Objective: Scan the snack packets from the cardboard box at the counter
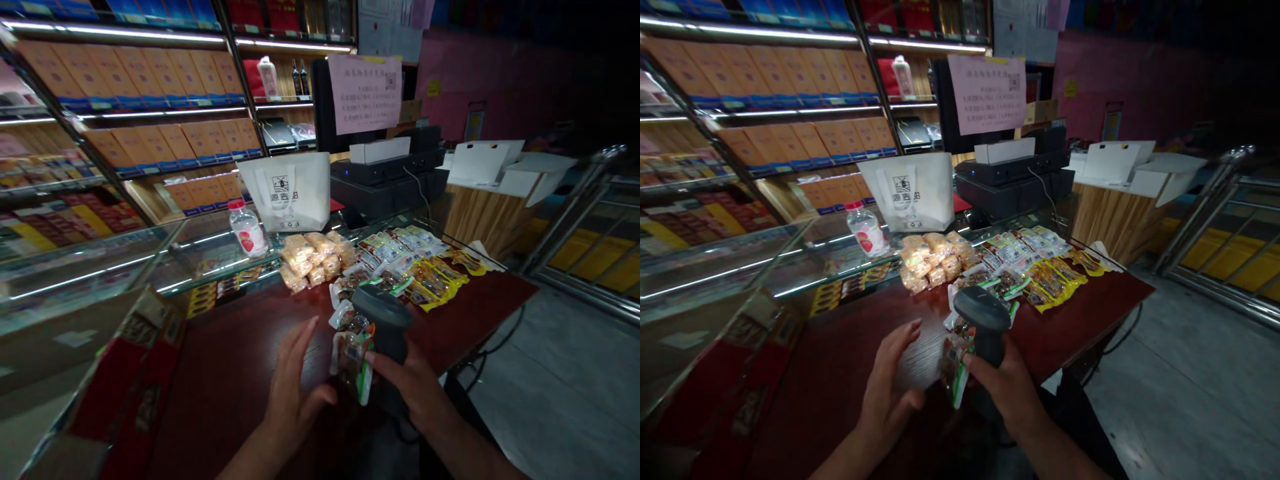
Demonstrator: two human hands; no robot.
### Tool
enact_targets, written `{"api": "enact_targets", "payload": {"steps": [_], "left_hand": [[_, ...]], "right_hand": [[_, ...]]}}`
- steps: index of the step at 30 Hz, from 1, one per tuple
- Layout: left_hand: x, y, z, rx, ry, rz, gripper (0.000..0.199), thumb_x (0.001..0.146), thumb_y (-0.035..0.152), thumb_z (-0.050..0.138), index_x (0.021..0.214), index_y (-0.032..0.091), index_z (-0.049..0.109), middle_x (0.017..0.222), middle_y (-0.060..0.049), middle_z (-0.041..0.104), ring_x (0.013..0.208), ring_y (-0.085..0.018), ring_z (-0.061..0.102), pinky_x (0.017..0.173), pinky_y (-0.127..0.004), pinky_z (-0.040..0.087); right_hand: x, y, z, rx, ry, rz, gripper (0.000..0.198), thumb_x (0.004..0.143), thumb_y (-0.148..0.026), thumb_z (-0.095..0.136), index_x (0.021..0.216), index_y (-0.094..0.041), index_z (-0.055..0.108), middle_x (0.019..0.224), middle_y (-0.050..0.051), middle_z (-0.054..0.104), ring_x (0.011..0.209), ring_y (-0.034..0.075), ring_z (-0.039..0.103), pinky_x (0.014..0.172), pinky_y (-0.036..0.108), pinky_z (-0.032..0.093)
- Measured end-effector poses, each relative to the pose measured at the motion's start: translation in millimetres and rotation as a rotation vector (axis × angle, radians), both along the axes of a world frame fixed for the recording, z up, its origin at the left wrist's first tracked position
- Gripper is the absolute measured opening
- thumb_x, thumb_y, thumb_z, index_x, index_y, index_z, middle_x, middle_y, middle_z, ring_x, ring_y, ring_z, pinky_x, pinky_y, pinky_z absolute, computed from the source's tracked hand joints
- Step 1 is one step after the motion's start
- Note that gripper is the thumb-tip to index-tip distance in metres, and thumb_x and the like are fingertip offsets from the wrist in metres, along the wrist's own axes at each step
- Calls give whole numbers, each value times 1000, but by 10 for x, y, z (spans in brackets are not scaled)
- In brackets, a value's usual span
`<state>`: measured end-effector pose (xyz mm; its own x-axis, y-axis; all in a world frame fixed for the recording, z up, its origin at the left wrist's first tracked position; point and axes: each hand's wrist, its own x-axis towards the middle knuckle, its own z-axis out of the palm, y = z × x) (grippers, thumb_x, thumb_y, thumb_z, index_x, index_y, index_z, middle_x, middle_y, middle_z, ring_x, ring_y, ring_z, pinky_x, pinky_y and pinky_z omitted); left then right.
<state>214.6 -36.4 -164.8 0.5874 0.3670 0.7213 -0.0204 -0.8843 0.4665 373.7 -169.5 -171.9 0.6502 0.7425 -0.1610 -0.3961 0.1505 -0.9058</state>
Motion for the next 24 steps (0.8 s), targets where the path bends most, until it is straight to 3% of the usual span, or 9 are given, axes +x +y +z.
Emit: {"api": "enact_targets", "payload": {"steps": [3,5,7,9,11,14,17,24], "left_hand": [[49,44,-74,-675,-29,-17,69,89,57,58,147,23,42,139,-19,54,117,-31,61,89,-45,57],[74,33,-117,-1057,-19,-113,68,83,56,66,139,20,49,132,-18,60,105,-29,67,77,-40,60],[87,0,-141,-1332,42,-256,65,79,56,71,128,17,55,116,-17,68,88,-26,71,64,-35,60],[93,-27,-136,-1494,125,-368,55,74,52,77,111,15,60,94,-12,72,67,-21,71,52,-29,57],[97,-27,-104,-1568,130,-381,47,68,47,84,92,15,60,76,-6,72,52,-16,67,44,-23,52],[108,32,-43,-1555,19,-285,46,61,42,89,77,16,55,64,-3,70,50,-14,65,44,-20,52],[116,115,-20,-1479,-105,-157,44,60,40,90,76,15,57,66,-4,73,56,-14,69,53,-21,56],[111,209,-75,-1354,-282,87,42,59,37,89,81,13,63,75,-4,75,65,-15,72,63,-22,58]], "right_hand": [[-1,16,55,-17,-32,-4,51,61,-43,90,101,-20,69,83,2,79,71,23,70,64,32,55],[-5,26,102,0,-14,19,52,61,-43,90,103,-20,69,86,3,79,73,24,71,66,32,56],[-8,41,136,30,0,48,52,61,-42,91,104,-20,69,89,4,80,76,23,72,69,32,56],[-3,61,150,63,2,67,50,63,-40,91,104,-21,70,90,3,79,79,23,72,72,32,56],[11,83,150,88,6,68,48,63,-39,91,102,-22,70,89,2,79,79,21,71,73,30,56],[44,108,143,76,-6,53,47,62,-40,91,100,-22,69,81,-1,77,65,16,68,61,25,55],[69,99,131,8,-82,44,44,64,-43,89,92,-19,66,66,-1,73,54,13,62,51,21,50],[13,-87,113,-134,-237,109,44,73,-51,80,95,-17,63,59,-2,69,49,13,60,50,23,50]]}}
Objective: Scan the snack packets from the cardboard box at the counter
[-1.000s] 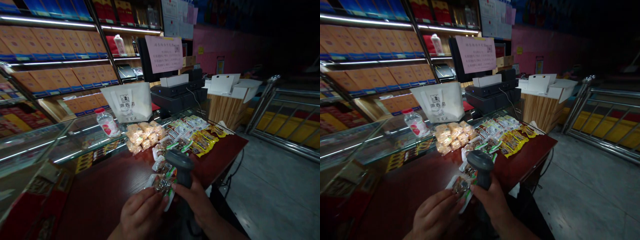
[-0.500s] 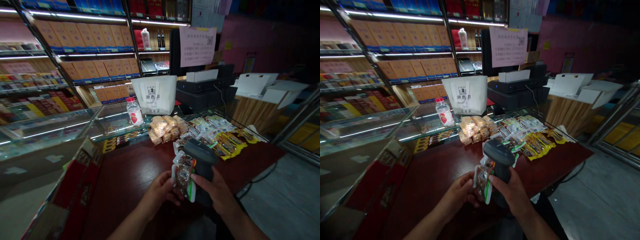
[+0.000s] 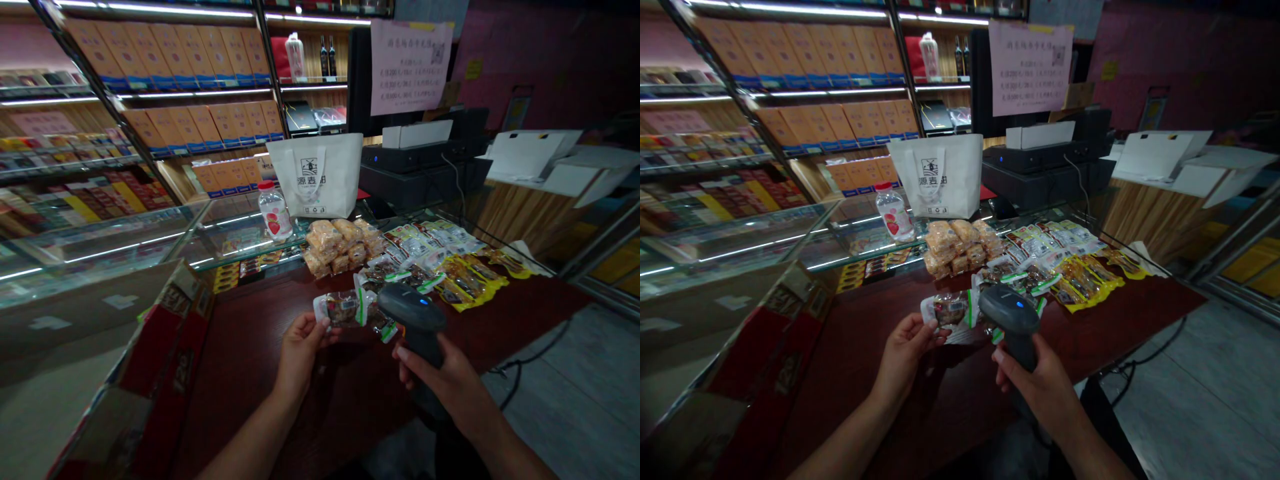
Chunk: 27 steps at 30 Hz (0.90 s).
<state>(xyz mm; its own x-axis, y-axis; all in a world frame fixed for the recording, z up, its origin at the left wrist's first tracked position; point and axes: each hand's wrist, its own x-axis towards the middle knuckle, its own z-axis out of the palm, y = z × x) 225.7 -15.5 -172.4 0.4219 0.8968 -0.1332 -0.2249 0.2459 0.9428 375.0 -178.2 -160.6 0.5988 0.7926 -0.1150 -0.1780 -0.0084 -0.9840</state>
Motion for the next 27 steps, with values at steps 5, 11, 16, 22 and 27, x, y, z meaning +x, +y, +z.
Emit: {"api": "enact_targets", "payload": {"steps": [5,11,16,22,27], "left_hand": [[-11,20,-6,33,23,55,38,63,35,86,85,12,65,77,-4,75,69,-16,73,65,-22,58],[-16,52,-10,38,10,90,35,65,31,85,85,13,62,76,-3,75,70,-16,74,68,-22,58],[-11,61,-23,52,6,97,33,66,31,84,84,13,62,76,-3,74,73,-17,75,69,-22,58],[-15,61,-27,85,32,92,31,69,34,81,84,14,62,77,-4,75,76,-18,75,70,-23,58],[-16,58,-28,113,47,88,30,71,35,79,84,14,63,80,-5,75,78,-20,76,73,-26,59]], "right_hand": [[-90,-104,-14,-48,-153,127,38,85,-56,66,81,-18,63,54,-1,65,48,14,61,50,25,49],[-152,-110,-67,-58,-180,136,43,85,-62,61,79,-19,62,51,-1,64,45,14,59,47,25,47],[-177,-107,-70,-56,-152,155,43,85,-62,62,79,-20,60,50,-2,63,44,14,59,46,24,47],[-182,-113,-106,-49,-164,158,42,86,-62,61,79,-20,60,50,-2,63,44,14,59,45,24,46],[-182,-124,-108,-41,-161,168,41,87,-60,61,79,-20,60,50,-2,62,44,14,58,45,24,46]]}}
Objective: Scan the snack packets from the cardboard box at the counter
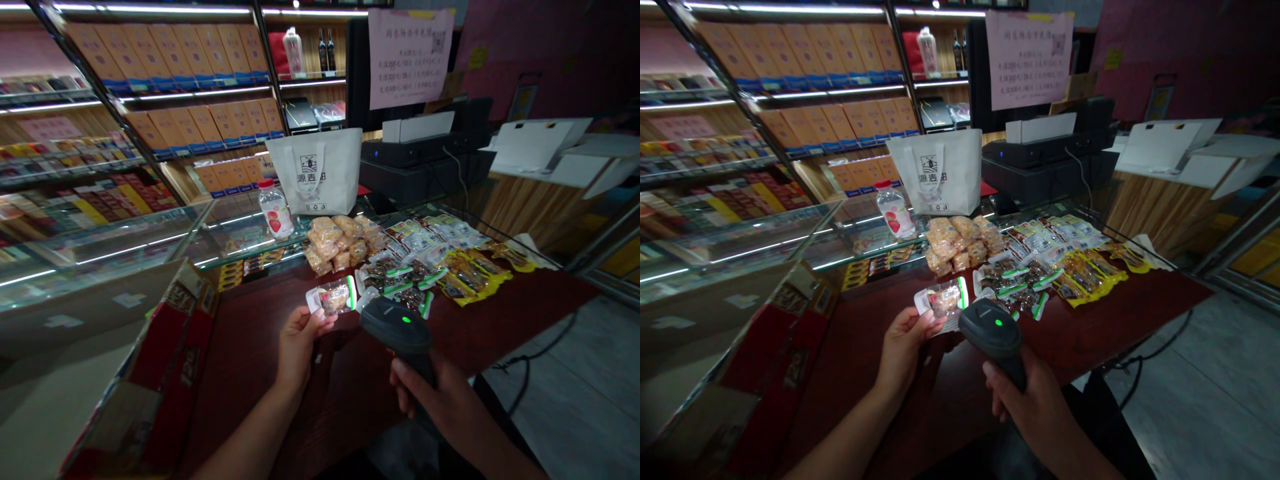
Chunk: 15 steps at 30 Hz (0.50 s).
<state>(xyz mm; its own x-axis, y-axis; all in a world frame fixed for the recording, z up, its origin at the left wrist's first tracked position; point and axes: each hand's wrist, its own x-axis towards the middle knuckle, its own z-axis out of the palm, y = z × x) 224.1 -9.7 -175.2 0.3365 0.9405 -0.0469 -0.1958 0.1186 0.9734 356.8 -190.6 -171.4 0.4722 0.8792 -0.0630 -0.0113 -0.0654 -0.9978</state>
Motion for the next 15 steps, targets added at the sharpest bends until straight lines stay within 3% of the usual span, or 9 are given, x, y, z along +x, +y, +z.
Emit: {"api": "enact_targets", "payload": {"steps": [5,10,15], "left_hand": [[5,20,-22,-31,-28,16,35,65,33,84,84,14,61,75,-3,73,73,-18,75,70,-25,59],[-4,3,-12,16,-35,32,34,67,35,83,83,14,62,77,-4,74,73,-18,75,70,-25,59],[-181,-3,282,224,-94,178,29,75,37,78,84,15,62,76,-3,74,69,-16,72,68,-26,59]], "right_hand": [[-7,-5,6,24,26,-18,43,86,-61,61,92,-19,63,54,-2,63,44,14,58,44,24,46],[1,-47,-23,-45,0,-19,46,82,-65,63,77,-20,62,47,-2,61,41,14,55,44,24,44],[138,-167,-80,-131,-40,-16,52,79,-72,60,78,-20,67,54,1,66,47,17,60,50,28,50]]}}
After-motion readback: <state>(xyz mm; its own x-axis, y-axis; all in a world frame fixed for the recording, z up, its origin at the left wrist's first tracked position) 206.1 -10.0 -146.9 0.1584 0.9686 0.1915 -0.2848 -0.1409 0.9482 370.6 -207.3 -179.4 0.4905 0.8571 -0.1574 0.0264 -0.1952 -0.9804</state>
